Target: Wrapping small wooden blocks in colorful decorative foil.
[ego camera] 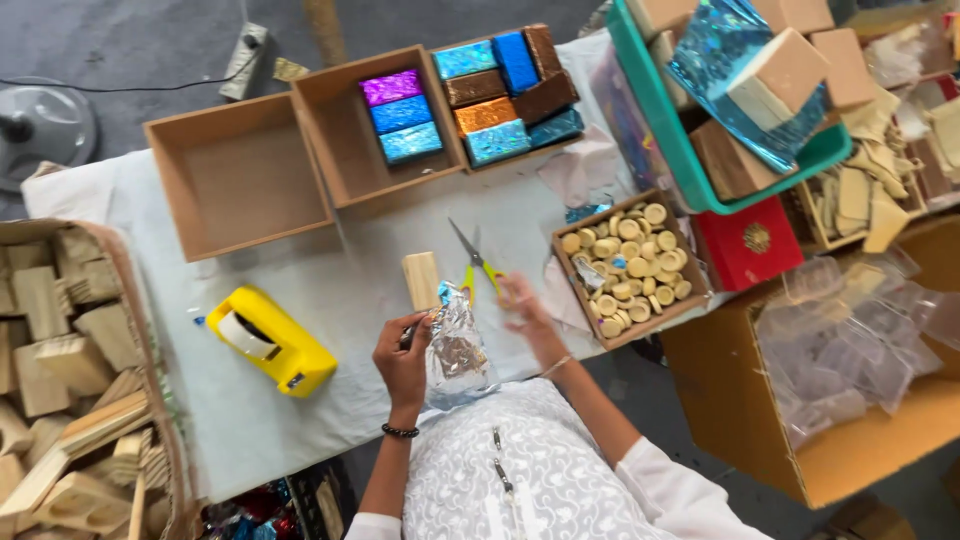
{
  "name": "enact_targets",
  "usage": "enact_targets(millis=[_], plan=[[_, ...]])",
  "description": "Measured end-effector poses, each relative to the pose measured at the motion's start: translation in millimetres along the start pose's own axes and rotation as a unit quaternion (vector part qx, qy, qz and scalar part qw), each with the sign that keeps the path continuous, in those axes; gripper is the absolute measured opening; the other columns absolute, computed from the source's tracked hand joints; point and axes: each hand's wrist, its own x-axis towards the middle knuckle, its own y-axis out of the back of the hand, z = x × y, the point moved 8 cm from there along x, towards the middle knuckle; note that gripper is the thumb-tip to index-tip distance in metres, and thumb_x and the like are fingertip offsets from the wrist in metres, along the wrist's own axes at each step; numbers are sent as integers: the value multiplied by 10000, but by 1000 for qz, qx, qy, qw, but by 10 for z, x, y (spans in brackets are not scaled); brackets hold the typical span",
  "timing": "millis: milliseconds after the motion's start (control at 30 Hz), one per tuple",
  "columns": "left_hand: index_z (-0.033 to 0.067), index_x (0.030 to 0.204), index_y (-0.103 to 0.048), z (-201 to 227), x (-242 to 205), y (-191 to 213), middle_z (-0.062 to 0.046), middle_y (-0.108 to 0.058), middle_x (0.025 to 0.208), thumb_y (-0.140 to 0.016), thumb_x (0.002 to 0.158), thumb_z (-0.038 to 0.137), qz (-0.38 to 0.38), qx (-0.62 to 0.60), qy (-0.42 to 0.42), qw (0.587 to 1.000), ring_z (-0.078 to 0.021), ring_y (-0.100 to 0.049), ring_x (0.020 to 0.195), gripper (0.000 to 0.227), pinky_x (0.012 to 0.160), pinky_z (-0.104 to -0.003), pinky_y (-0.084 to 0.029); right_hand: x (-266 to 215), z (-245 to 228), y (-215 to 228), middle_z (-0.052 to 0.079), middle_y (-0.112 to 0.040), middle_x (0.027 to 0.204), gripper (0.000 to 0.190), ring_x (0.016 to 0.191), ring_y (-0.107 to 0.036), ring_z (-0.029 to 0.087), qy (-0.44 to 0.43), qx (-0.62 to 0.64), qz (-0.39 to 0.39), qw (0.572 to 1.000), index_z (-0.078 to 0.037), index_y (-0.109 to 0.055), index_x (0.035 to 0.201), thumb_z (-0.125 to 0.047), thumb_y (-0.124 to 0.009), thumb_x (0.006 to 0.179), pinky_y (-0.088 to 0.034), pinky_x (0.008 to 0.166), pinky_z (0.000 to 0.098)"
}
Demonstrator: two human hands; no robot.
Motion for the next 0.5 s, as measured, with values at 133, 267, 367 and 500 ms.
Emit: enact_targets(millis=[133, 267, 367, 500], plan=[[37, 1004, -746, -163, 9, 25, 2, -679, 864, -774, 927, 205, 5, -49, 50, 998, -52, -589, 696, 187, 619, -227, -499, 64, 262, -854, -113, -646, 1273, 596, 1127, -580, 34, -128, -51, -71, 988, -223, -494, 1454, -393, -678, 912, -465, 868, 283], [14, 1018, -715, -366, 12, 151, 1, -680, 866, -759, 943, 204, 35, -115, 76, 990, -45, -613, 734, 209, 656, -221, -521, 290, 323, -840, 29, -714, 1035, 312, 975, -632, 99, 8, -24, -75, 997, 51, -715, 1137, -229, -789, 1021, -501, 884, 277], [-2, 1036, -688, -487, 5, 205, 4, -680, 875, -735, 967, 217, 56, -175, 96, 978, -36, -632, 774, 235, 691, -211, -539, 213, 92, -967, -16, -718, 938, 178, 895, -630, 62, -17, -11, -85, 996, -18, -729, 1012, -181, -765, 951, -497, 826, 236], [13, 1048, -688, -501, 11, 264, -7, -678, 874, -706, 996, 230, 75, -110, 111, 985, -62, -611, 781, 223, 694, -230, -524, 164, 6, -980, -16, -742, 973, 226, 916, -653, 52, -47, -15, -100, 994, -16, -745, 1074, -187, -753, 926, -507, 852, 225]])
